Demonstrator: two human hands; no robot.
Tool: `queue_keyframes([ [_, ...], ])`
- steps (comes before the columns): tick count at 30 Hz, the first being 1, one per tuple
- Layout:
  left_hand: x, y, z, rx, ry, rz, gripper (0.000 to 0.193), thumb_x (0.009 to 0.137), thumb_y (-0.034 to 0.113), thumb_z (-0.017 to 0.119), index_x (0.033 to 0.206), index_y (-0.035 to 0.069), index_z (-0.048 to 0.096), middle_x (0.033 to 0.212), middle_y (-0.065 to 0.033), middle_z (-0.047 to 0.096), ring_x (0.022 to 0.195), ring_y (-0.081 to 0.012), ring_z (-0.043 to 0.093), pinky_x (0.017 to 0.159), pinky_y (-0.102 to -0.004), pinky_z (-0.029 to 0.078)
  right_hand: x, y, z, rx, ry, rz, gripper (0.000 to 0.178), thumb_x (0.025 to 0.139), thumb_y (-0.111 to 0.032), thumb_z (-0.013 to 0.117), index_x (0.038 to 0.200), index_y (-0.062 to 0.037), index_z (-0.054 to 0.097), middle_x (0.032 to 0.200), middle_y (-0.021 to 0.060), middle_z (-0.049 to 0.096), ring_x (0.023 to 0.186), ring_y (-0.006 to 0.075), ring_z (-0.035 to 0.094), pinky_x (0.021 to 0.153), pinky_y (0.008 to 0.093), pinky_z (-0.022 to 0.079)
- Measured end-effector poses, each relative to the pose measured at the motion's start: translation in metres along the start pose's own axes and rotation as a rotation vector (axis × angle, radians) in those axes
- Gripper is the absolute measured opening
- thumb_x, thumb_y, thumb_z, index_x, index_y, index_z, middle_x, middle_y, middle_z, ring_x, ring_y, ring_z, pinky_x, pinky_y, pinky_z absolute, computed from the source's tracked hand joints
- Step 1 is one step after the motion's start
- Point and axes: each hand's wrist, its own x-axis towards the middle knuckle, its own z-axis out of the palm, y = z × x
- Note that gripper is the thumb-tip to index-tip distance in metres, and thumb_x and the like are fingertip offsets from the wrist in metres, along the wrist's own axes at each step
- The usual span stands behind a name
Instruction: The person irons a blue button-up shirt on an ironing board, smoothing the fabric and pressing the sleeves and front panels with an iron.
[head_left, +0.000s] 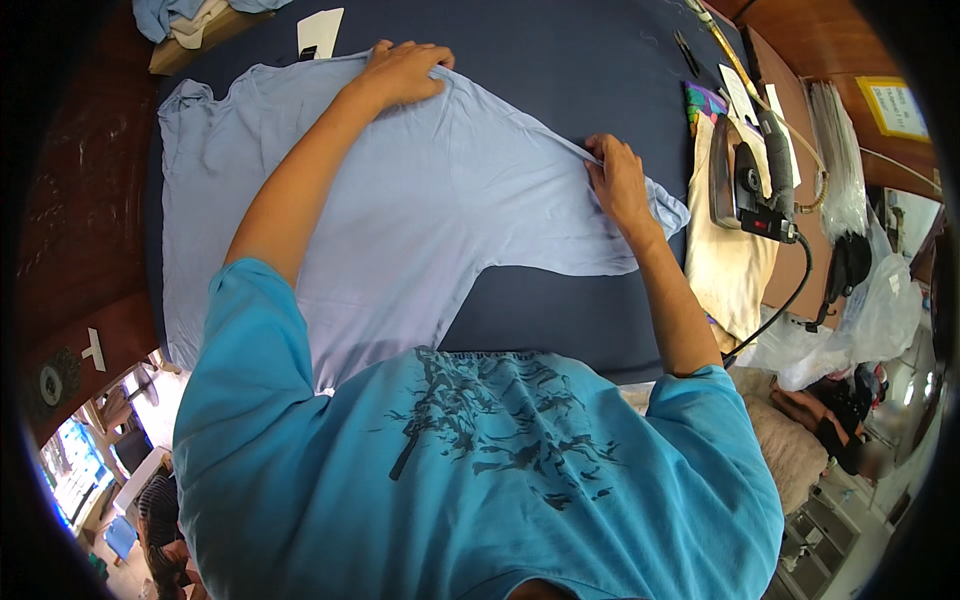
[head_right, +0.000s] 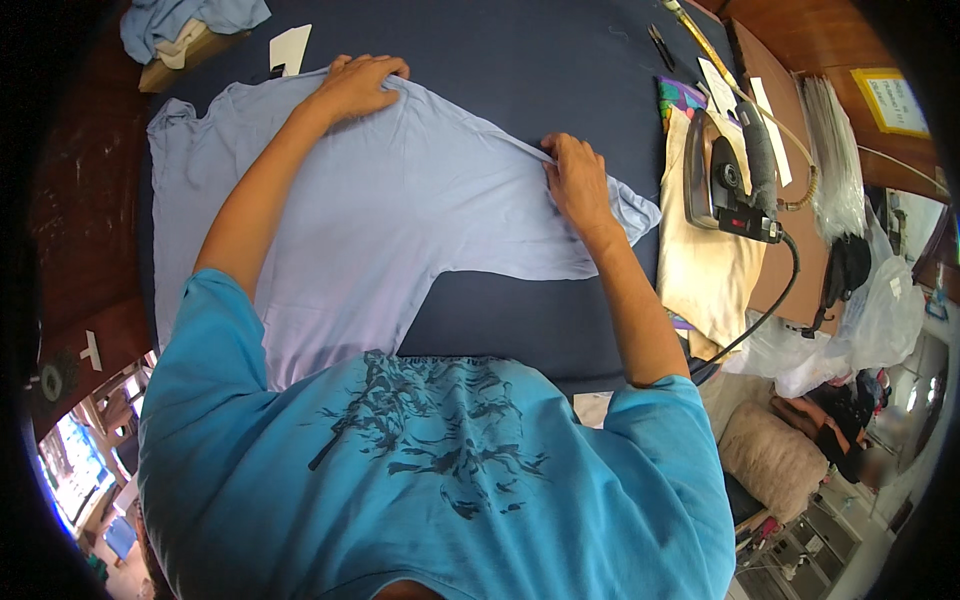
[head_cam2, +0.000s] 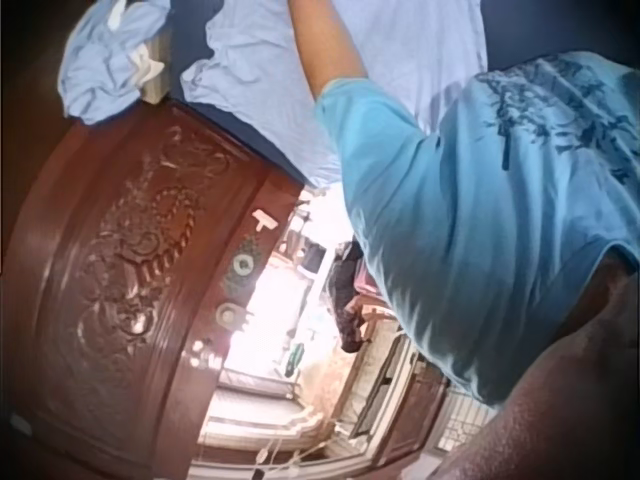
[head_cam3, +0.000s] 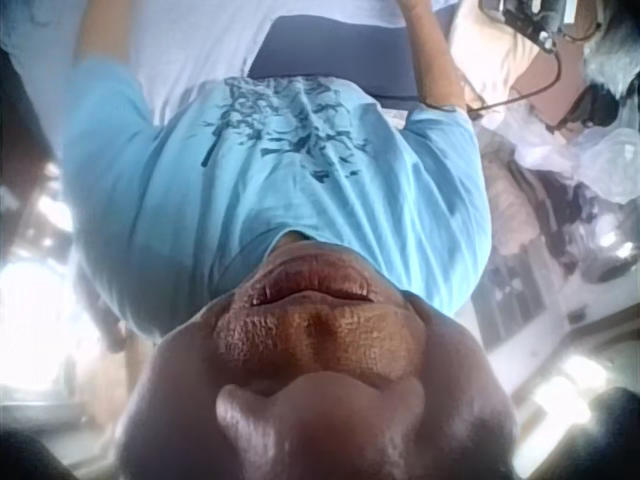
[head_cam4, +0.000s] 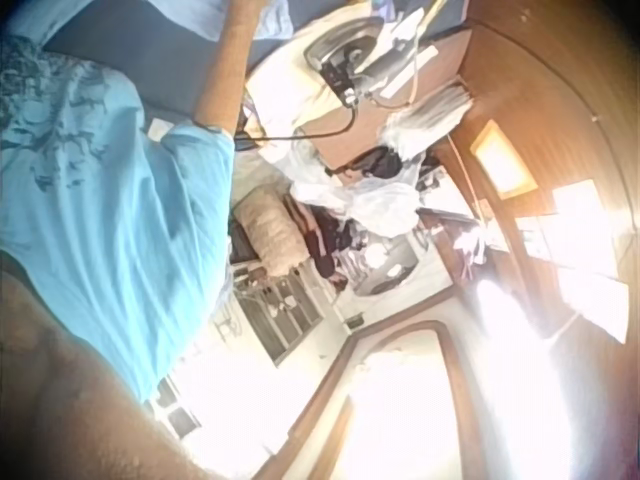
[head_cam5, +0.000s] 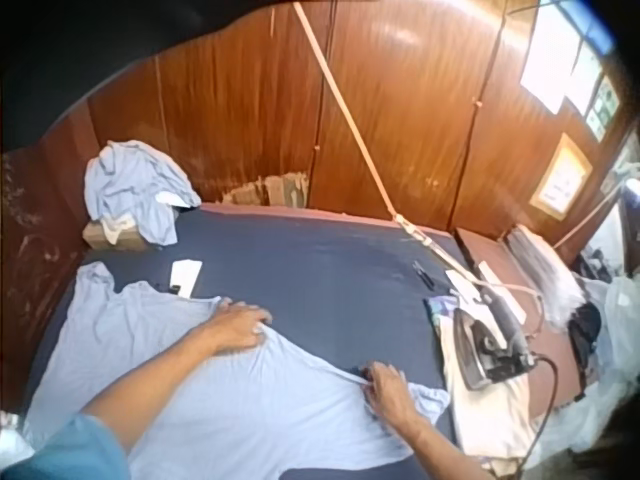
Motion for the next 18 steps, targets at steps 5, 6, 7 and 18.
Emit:
queue_keyframes([
  [5,0.011,0.029,0.019,-0.076,-0.018,0.155,0.029,0.083,0.033,0.057,0.106,0.015,0.06,0.101,-0.0062,0.063,0.1,-0.0201,0.053,0.1,-0.0388,0.025,0.012,0.005,-0.005,-0.05,-0.222,0.069,0.015,0.076,-0.008,0.061,0.087,-0.0049,0.051,0.078,0.0131,0.058,0.079,0.0302,0.056,0.072,0.0386,0.043],
  [6,0.014,0.032,0.021,-0.09,-0.069,0.157,0.027,0.084,0.031,0.056,0.105,0.015,0.061,0.099,-0.0066,0.063,0.099,-0.02,0.053,0.1,-0.0379,0.026,0.015,0.003,-0.01,-0.043,-0.276,0.115,0.016,0.076,-0.008,0.061,0.088,-0.005,0.051,0.078,0.0135,0.058,0.079,0.0304,0.057,0.071,0.0384,0.043],
  [7,0.015,0.034,0.022,-0.103,-0.119,0.16,0.025,0.085,0.03,0.056,0.104,0.015,0.061,0.096,-0.0069,0.064,0.099,-0.02,0.053,0.099,-0.0371,0.026,0.017,0.0,-0.013,-0.037,-0.313,0.158,0.017,0.077,-0.013,0.061,0.088,-0.0053,0.052,0.078,0.0129,0.059,0.081,0.0297,0.057,0.074,0.0392,0.041],
  [18,-0.001,0.04,0.029,-0.189,0.093,0.142,0.018,0.09,0.028,0.05,0.094,0.013,0.06,0.089,-0.0028,0.062,0.096,-0.0188,0.053,0.099,-0.0413,0.026,0.005,0.0,-0.002,-0.227,-0.198,0.095,0.026,0.088,-0.031,0.053,0.094,-0.0056,0.055,0.081,0.0084,0.06,0.087,0.0247,0.057,0.082,0.044,0.036],
])
